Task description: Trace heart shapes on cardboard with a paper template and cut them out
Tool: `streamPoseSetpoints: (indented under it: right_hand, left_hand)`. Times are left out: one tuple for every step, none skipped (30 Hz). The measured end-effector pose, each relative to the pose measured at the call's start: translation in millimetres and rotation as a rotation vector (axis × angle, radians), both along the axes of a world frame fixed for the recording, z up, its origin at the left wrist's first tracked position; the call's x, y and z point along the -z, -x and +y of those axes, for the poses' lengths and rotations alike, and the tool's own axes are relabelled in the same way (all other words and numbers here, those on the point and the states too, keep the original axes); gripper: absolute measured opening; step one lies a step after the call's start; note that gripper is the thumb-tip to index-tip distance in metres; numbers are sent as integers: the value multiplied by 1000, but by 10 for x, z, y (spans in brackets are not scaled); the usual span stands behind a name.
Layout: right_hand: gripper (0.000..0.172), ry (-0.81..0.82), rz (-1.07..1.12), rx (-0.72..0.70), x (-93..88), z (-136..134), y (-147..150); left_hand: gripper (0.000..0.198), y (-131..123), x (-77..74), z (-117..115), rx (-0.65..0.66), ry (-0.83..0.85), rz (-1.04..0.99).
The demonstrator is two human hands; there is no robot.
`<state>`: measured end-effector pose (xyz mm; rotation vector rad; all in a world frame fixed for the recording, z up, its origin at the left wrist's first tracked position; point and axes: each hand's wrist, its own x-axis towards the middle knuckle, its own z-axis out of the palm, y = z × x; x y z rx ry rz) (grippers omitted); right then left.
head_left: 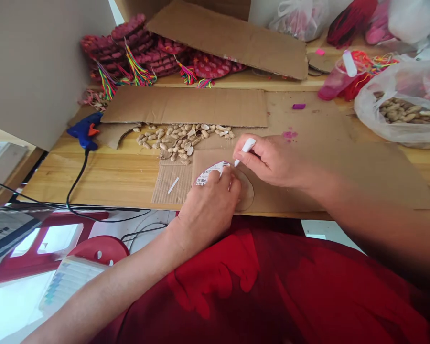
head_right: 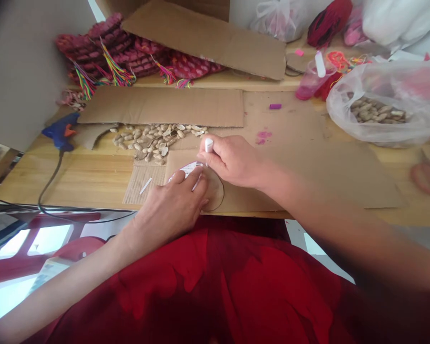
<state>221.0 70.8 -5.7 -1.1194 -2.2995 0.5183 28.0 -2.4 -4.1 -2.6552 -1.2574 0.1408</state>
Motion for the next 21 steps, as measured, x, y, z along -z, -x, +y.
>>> streamPoseSetpoints:
  right_hand:
    - [20, 12, -8, 10, -18, -57, -42]
    - [20, 27, -19, 25, -33, -119, -85]
    - [20, 45, -30, 43, -46, -184, -126]
    - [21, 61, -38, 58, -53, -252, -164]
    - [22, 75, -42, 75, -57, -323, -199]
    - [22, 85, -42, 89, -55, -395, -230]
    - [22, 96, -40, 98, -51, -467, -256]
    - [22, 109, -38, 104, -45, -536, -277]
    - [23, 125, -36, 103, -39, -599, -294]
    - [23, 141, -34, 100, -35, -656, -306]
    - [23, 158, -35, 97, -34, -701, -314]
    - [23, 175, -38, 93, -37, -735, -318]
    - [23, 186, -42, 92, -42, -755, -317]
    - [23, 192, -49, 93, -51, -760, -312]
    - [22, 191, -57, 93, -61, -751, -303]
    - [22, 181, -64, 95, -71, -729, -291]
    - [21, 167, -73, 98, -80, -695, -277]
    - [20, 145, -79, 107, -87, -652, -259]
    - [20, 121, -86, 117, -91, -603, -239]
    - [19, 99, -89, 123, -92, -548, -218]
    - [19, 76, -88, 126, -87, -491, -195]
  left_hand:
    - [38, 0, -6, 5, 3, 3, -1]
    - [38, 0, -9, 10, 5, 4, -2]
    - [37, 0, -11, 15, 8, 5, -2]
    - [36, 1, -11, 20, 9, 7, -3]
    - [35, 2, -10, 25, 12, 10, -5]
    - [34, 4, -8, 29, 15, 11, -9]
    - [33, 6, -6, 32, 17, 9, -15]
    - [32, 9, -4, 33, 21, 7, -21]
    - [32, 11, -2, 33, 25, 5, -26]
    - [32, 14, -2, 31, 28, -1, -28]
    - [33, 16, -2, 28, 31, -8, -28]
    - [34, 18, -3, 25, 35, -14, -25]
    - [34, 20, -5, 22, 42, -19, -22]
    - [35, 22, -8, 21, 48, -23, -19]
    - [37, 24, -13, 23, 55, -23, -17]
    - [38, 26, -19, 26, 60, -19, -17]
    - [39, 28, -26, 32, 64, -12, -18]
    - [39, 30, -34, 40, 69, -6, -20]
    - [38, 32, -42, 48, 75, -2, -23]
    - [37, 34, -50, 56, 85, -2, -26]
    - [36, 36, -58, 63, 97, -3, -28]
